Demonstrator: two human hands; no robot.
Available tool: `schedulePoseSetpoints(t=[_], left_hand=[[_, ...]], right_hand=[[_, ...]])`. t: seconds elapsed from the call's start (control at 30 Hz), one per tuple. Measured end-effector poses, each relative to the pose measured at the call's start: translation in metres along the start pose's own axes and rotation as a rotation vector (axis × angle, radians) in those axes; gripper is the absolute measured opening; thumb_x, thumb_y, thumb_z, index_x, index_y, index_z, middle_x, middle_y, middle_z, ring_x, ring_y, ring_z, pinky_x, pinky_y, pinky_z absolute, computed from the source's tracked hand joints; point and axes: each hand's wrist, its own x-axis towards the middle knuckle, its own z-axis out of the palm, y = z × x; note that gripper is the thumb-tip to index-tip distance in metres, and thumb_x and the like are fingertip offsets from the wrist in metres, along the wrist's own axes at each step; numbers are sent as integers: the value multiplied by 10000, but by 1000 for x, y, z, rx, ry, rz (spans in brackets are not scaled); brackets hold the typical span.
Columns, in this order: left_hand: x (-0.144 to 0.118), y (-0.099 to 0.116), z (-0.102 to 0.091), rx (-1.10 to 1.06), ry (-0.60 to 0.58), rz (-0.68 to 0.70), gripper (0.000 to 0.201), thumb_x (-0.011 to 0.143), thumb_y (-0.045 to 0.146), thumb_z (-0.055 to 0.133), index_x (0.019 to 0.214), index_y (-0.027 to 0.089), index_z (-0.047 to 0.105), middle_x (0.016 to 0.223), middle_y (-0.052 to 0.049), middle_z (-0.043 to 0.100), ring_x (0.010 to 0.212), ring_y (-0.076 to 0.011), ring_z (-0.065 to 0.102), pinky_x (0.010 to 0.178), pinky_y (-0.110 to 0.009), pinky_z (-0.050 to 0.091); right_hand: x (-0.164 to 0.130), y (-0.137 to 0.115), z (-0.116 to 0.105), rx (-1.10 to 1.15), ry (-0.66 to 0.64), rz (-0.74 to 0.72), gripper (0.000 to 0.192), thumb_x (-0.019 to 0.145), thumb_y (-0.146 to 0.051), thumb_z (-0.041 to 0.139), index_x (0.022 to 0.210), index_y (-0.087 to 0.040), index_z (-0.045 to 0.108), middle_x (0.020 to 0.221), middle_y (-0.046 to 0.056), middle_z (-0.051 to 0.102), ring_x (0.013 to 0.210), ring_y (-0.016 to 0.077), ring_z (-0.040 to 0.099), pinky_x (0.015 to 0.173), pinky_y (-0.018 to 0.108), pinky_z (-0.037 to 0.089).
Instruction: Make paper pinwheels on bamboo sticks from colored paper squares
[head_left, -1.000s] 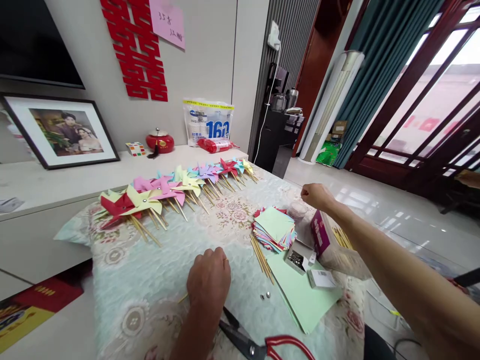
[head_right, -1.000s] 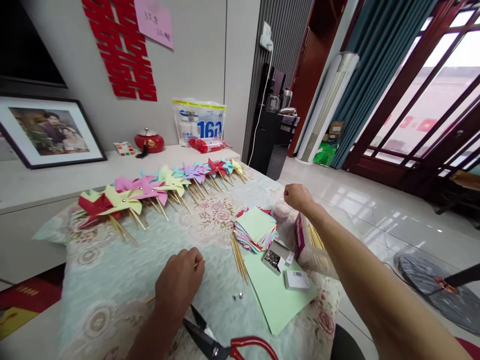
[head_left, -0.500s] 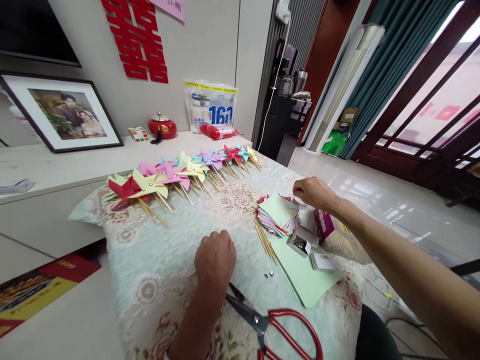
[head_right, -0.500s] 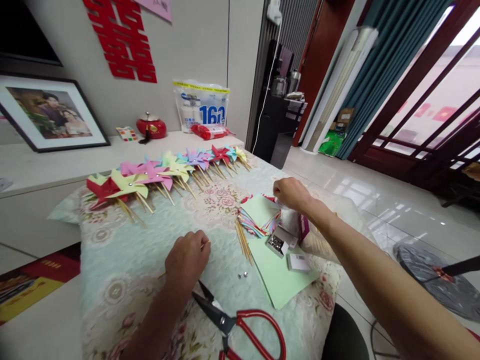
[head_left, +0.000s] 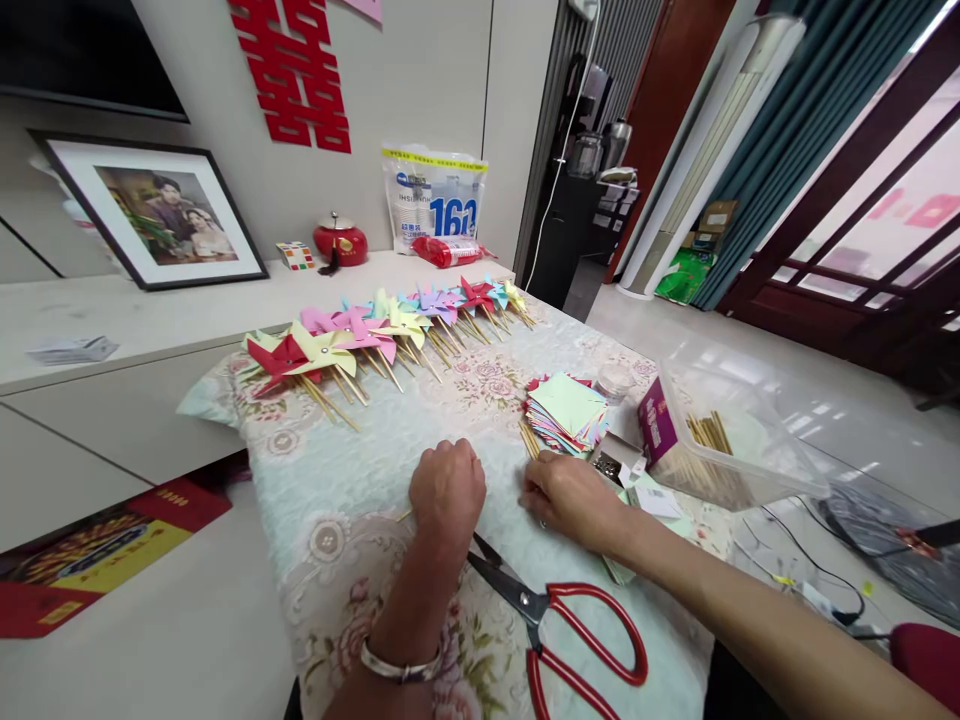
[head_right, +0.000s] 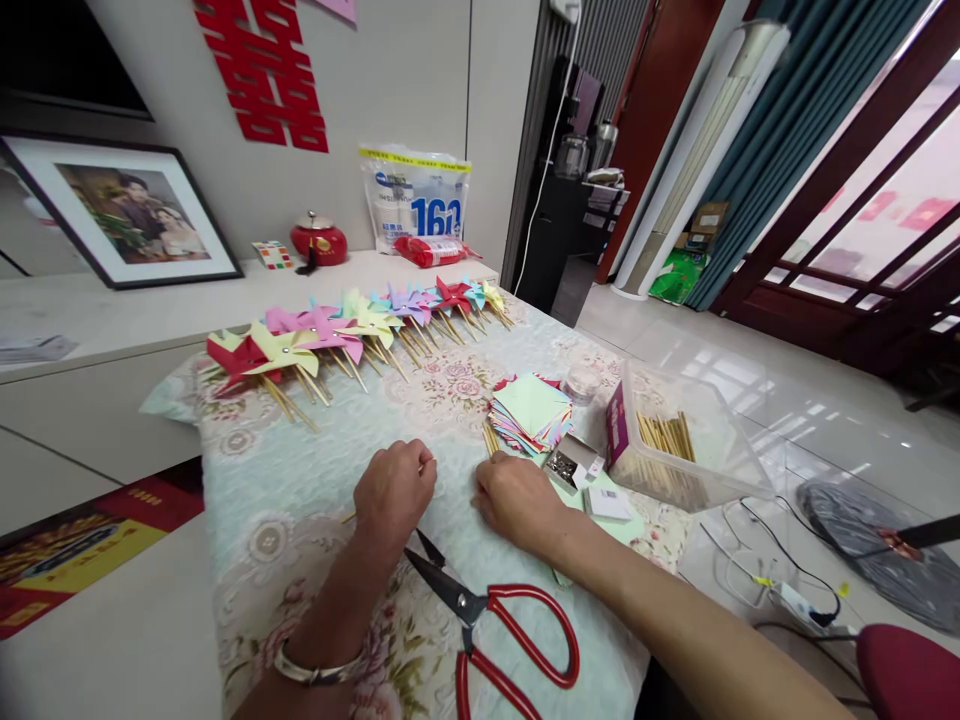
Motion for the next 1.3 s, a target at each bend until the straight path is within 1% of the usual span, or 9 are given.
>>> schedulePoseSetpoints(t=[0.13,0.27,0.43,0.53,0.67,0.8,0.9,1.0,1.3], left_hand=[[1,1,-1,-1,-7,2,251,939,225,468,958,178,714,935,-107,709,967,-280,653,745,-339,437],[2,0,0,-3,-2,15,258,940,228,461,959,183,714,932,-108,706,970,-283,650,744,-341,434],[2,0,0,2,-17,8,261,944,234,454,941,196,712,931,-99,703,959,-269,648,726,-333,426],[2,1,-1,-7,-29,4,267,946,233,449,913,207,712,933,-88,705,938,-256,650,714,-330,420],[2,4,0,-19,-25,9,273,951,228,446,928,204,716,959,-92,706,941,-250,650,725,-329,421],[2,5,2,-40,-29,14,269,933,168,455,956,181,723,990,-98,704,976,-243,647,774,-320,431],[2,6,4,-67,-30,16,269,918,132,467,977,182,725,1000,-90,703,996,-240,640,804,-313,434],[3,5,5,-92,-30,19,272,928,127,465,1005,191,718,1018,-81,703,1017,-238,631,830,-311,432],[7,-8,5,-52,5,-71,292,961,136,419,1107,183,667,1061,-101,674,1006,-255,642,798,-328,444]], right_hand=[[10,-4,4,-44,-57,32,180,876,-188,584,986,-126,712,1085,161,724,936,242,698,721,277,453],[17,-12,3,-95,-119,17,227,859,-169,545,944,-115,748,1016,177,764,927,266,724,729,291,480],[13,-14,-18,-179,-100,14,202,812,-234,614,889,-119,762,955,177,779,873,283,738,698,291,495],[10,15,-49,-248,57,152,264,906,-204,511,1058,-116,709,1039,180,757,942,262,721,764,289,493],[19,82,-93,-361,242,442,333,938,-116,413,1161,-29,644,1078,282,700,980,328,698,757,343,485],[32,129,-109,-389,246,550,288,866,-16,473,1014,-55,717,1036,259,710,981,336,702,747,339,478],[33,131,-107,-381,276,530,256,875,-33,493,969,-73,728,1027,236,717,953,317,705,716,320,458],[27,113,-98,-345,354,458,245,932,-129,478,1012,-93,706,1038,208,715,919,300,696,673,308,418],[13,58,-37,-36,437,289,214,928,-154,466,895,-161,677,929,92,737,824,198,665,657,255,374]])
